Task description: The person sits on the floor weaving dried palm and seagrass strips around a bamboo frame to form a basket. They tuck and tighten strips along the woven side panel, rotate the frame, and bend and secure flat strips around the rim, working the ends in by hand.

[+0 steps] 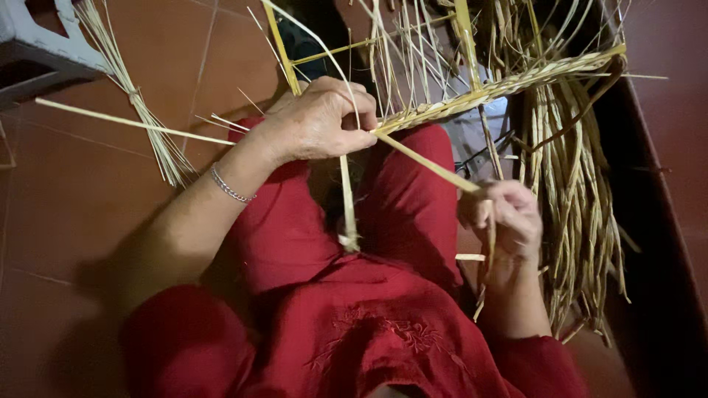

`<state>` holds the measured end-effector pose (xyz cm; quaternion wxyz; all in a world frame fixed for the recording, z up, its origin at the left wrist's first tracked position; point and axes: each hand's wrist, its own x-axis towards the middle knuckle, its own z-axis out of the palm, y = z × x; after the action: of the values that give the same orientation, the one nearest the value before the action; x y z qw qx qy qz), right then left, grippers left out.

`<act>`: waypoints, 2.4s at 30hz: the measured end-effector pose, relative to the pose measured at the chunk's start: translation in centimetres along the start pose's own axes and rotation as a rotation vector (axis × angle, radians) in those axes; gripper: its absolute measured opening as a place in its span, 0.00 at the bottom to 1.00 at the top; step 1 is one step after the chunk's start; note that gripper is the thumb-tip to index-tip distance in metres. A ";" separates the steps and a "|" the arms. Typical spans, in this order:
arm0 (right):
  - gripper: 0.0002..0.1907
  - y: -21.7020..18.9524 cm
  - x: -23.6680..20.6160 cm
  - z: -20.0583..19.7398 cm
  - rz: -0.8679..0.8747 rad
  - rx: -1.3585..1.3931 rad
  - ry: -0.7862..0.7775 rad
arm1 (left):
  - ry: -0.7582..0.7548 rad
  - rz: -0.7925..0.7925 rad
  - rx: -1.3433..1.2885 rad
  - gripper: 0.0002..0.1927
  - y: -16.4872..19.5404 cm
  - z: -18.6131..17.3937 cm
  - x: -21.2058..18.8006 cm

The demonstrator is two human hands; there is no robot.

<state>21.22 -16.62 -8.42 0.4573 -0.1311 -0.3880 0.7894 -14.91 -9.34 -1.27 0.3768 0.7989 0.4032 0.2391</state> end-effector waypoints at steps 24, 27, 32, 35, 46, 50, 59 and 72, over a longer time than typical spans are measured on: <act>0.18 1.0 7.4 8.7 0.086 -0.702 0.052 | 0.313 0.113 0.062 0.26 1.2 -0.9 -0.7; 0.20 1.5 7.5 8.8 0.165 -0.421 0.077 | 0.344 0.327 0.097 0.21 0.3 -0.6 -0.3; 0.19 2.0 8.4 8.7 -0.097 -0.513 -0.009 | 0.292 0.277 0.116 0.11 -1.7 0.2 0.0; 0.14 2.4 8.6 8.2 -0.165 -0.830 0.172 | 0.285 0.104 -0.028 0.04 -2.5 0.3 0.1; 0.26 5.4 8.7 7.8 -0.517 -1.591 0.142 | 0.010 -0.145 -0.594 0.11 -3.5 0.7 3.0; 0.25 5.6 8.9 7.7 -0.586 -1.647 0.135 | -0.025 -0.174 -0.582 0.17 -4.0 1.1 3.8; 0.25 5.8 8.8 7.2 -0.466 -1.598 0.178 | -0.209 -0.269 -0.781 0.13 -6.2 2.2 5.8; 0.20 6.3 9.1 6.6 -0.460 -1.546 0.224 | -0.229 -0.113 -0.573 0.14 -5.6 2.1 5.9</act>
<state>8.64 -14.19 -7.34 0.4245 -0.4050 -0.7924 0.1671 -12.75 -3.09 -6.56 0.6424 0.6582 0.3181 0.2300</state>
